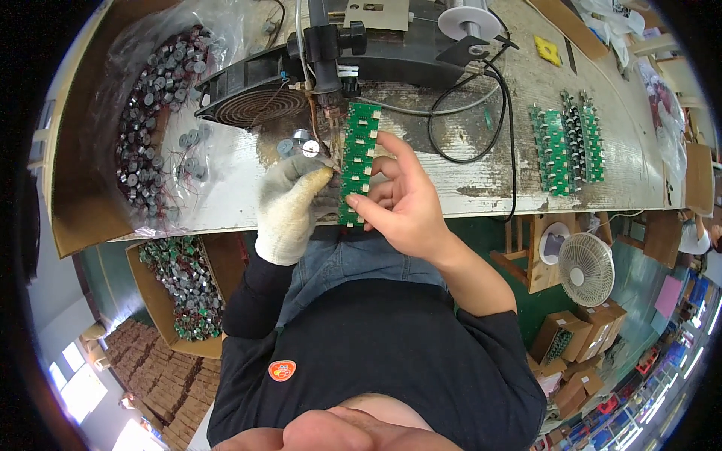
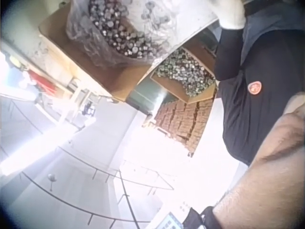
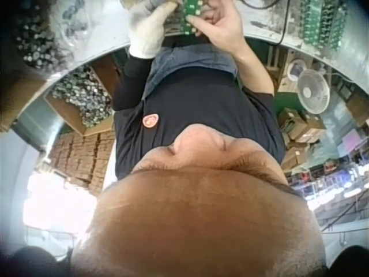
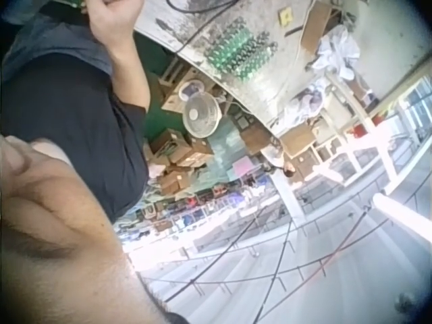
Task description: The person picks up a motor from a box and solders its wires onto a circuit board using a soldering iron. They repeat this process for a second motor and then set the circuit board aside on the table.
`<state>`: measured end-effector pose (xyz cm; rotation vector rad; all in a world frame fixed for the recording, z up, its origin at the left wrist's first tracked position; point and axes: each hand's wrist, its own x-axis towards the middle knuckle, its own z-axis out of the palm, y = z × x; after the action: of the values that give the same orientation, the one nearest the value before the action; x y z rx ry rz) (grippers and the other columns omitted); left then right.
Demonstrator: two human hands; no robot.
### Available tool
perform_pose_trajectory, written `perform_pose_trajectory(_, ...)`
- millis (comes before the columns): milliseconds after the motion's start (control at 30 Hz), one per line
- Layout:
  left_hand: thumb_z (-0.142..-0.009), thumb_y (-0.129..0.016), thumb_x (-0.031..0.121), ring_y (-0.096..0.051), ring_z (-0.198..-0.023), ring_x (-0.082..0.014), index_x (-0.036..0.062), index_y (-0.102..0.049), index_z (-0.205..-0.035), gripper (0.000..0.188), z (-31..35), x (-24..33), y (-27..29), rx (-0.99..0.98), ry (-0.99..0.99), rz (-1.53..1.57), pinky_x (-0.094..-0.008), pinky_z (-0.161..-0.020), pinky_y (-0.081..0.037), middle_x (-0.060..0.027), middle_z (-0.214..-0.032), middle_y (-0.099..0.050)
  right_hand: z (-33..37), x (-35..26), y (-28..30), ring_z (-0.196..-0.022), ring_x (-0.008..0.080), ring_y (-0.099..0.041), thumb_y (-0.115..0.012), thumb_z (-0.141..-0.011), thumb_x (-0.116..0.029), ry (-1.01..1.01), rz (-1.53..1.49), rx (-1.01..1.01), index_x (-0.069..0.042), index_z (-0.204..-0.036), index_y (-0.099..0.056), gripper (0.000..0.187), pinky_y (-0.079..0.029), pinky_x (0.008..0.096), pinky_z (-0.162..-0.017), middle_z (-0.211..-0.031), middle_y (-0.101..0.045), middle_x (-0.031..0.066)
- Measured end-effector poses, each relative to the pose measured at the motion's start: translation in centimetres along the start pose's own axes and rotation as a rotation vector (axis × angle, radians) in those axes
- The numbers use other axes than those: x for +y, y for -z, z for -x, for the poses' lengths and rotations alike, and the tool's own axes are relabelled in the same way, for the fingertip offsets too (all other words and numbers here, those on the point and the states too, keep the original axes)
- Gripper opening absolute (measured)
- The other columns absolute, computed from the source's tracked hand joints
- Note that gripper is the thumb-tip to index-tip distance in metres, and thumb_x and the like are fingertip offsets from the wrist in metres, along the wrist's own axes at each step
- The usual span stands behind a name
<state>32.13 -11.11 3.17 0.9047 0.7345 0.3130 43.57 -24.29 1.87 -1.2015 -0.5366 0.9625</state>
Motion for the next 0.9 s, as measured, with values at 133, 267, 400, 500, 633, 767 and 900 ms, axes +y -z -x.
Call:
perform_pose_trajectory(133, -0.090, -0.061, 0.009, -0.063, -0.075, -0.0120, -0.0014, -0.058, -0.094, 0.012, 0.1, -0.2, 0.1, -0.008, 0.048, 0.017, -0.0252, -0.065, -0.053, -0.0080, -0.086, -0.065, 0.3, 0.1, 0.0, -0.073, 0.0132, -0.064, -0.061, -0.080, 0.012, -0.013, 0.005, 0.012, -0.001, -0.142, -0.020, 0.076, -0.053, 0.0219, -0.051, -0.117, -0.056, 0.0194)
perform_pose_trajectory(267, -0.089, -0.061, 0.010, -0.062, -0.075, -0.0110, -0.0010, -0.059, -0.093, 0.012, -0.1, -0.9, 0.6, -0.013, -0.019, -0.082, -0.0251, -0.066, -0.051, -0.0068, -0.085, -0.064, 0.4, 0.0, -0.1, -0.073, 0.0124, -0.064, -0.061, -0.080, 0.012, -0.029, 0.001, 0.018, -0.001, -0.142, -0.021, 0.075, -0.053, 0.0217, -0.050, -0.117, -0.056, 0.0193)
perform_pose_trajectory(400, -0.087, -0.062, 0.010, -0.060, -0.074, -0.0098, -0.0015, -0.061, -0.091, 0.012, -0.1, -0.7, 0.4, 0.010, -0.033, -0.058, -0.0246, -0.065, -0.049, -0.0061, -0.084, -0.064, 0.4, 0.0, 0.0, -0.072, 0.0114, -0.063, -0.061, -0.079, 0.012, -0.036, -0.010, 0.008, -0.001, -0.142, -0.021, 0.075, -0.053, 0.0209, -0.051, -0.116, -0.056, 0.0186)
perform_pose_trajectory(500, -0.085, -0.064, 0.009, -0.058, -0.073, -0.0094, -0.0023, -0.062, -0.088, 0.012, -0.4, -0.8, 0.8, -0.027, -0.085, -0.181, -0.0245, -0.064, -0.047, -0.0048, -0.081, -0.063, 0.5, 0.1, -0.1, -0.073, 0.0108, -0.063, -0.061, -0.079, 0.012, -0.022, -0.009, -0.003, -0.001, -0.142, -0.021, 0.075, -0.052, 0.0201, -0.051, -0.115, -0.057, 0.0183)
perform_pose_trajectory(633, -0.082, -0.065, 0.009, -0.057, -0.072, -0.0091, -0.0022, -0.063, -0.085, 0.011, -0.4, -0.2, 0.5, -0.026, -0.073, -0.233, -0.0244, -0.064, -0.046, -0.0036, -0.077, -0.061, 0.5, 0.1, 0.0, -0.073, 0.0104, -0.062, -0.061, -0.079, 0.013, -0.017, 0.011, 0.001, -0.001, -0.142, -0.021, 0.076, -0.052, 0.0196, -0.052, -0.115, -0.057, 0.0181)
perform_pose_trajectory(767, -0.081, -0.066, 0.008, -0.057, -0.071, -0.0087, -0.0020, -0.063, -0.083, 0.011, -0.4, 0.3, 0.2, -0.027, -0.082, -0.275, -0.0241, -0.062, -0.046, -0.0037, -0.077, -0.062, 0.4, 0.2, 0.0, -0.073, 0.0106, -0.063, -0.061, -0.079, 0.013, 0.000, 0.022, -0.002, -0.001, -0.142, -0.022, 0.076, -0.051, 0.0194, -0.051, -0.115, -0.057, 0.0184)
perform_pose_trajectory(900, -0.082, -0.066, 0.008, -0.057, -0.070, -0.0087, -0.0020, -0.064, -0.083, 0.010, -0.4, 0.3, 0.3, -0.040, -0.067, -0.269, -0.0238, -0.062, -0.046, -0.0038, -0.077, -0.062, 0.3, 0.1, 0.0, -0.073, 0.0109, -0.063, -0.061, -0.079, 0.013, -0.001, 0.025, -0.006, -0.001, -0.142, -0.022, 0.075, -0.051, 0.0194, -0.051, -0.115, -0.056, 0.0187)
